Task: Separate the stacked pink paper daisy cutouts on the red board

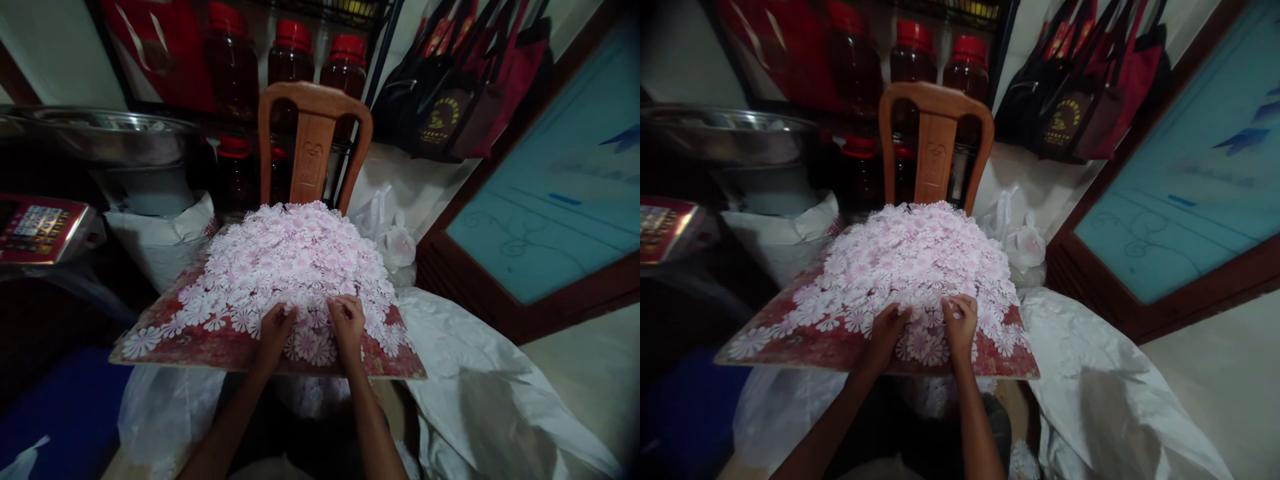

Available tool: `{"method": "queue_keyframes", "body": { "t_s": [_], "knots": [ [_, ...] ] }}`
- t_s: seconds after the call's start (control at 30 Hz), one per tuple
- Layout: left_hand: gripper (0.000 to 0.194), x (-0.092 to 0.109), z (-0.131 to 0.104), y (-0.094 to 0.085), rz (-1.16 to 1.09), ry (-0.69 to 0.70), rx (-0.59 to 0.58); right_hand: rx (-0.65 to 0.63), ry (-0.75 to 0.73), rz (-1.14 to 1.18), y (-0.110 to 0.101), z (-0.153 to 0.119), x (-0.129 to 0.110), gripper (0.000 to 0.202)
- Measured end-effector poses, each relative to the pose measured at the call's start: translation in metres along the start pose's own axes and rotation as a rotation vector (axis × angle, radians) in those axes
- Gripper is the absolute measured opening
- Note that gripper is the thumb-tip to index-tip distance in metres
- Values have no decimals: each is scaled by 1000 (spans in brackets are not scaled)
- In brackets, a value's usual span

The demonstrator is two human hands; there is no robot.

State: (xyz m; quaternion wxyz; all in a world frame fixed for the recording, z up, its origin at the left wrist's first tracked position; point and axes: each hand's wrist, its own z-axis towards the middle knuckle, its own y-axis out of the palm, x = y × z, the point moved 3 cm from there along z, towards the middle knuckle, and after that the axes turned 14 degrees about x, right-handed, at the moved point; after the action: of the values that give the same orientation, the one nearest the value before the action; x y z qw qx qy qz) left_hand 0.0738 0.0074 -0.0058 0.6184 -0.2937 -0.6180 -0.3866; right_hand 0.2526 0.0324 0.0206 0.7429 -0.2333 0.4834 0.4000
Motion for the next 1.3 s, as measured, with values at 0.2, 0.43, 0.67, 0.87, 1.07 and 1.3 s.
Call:
{"method": "queue_keyframes", "body": {
  "t_s": [0.2, 0.43, 0.67, 0.87, 1.07, 1.3],
  "knots": [
    [32, -6, 2, 0, 64, 56, -4, -79, 161, 25, 0, -7, -6, 24],
    [25, -10, 4, 1, 42, 56, -40, -228, 371, 142, 20, -33, -2, 25],
    [24, -17, 6, -1, 20, 17, -43, -208, 376, 150, 27, -42, 10, 23],
    [22, -14, 5, 0, 43, 43, -54, -208, 390, 179, 24, -41, 11, 23],
    [17, -11, 5, 2, 23, 40, -75, -190, 234, 197, 21, -41, 7, 20],
    [18, -14, 8, 0, 10, 10, -88, -207, 251, 105, 27, -47, 12, 25]
  ]
}}
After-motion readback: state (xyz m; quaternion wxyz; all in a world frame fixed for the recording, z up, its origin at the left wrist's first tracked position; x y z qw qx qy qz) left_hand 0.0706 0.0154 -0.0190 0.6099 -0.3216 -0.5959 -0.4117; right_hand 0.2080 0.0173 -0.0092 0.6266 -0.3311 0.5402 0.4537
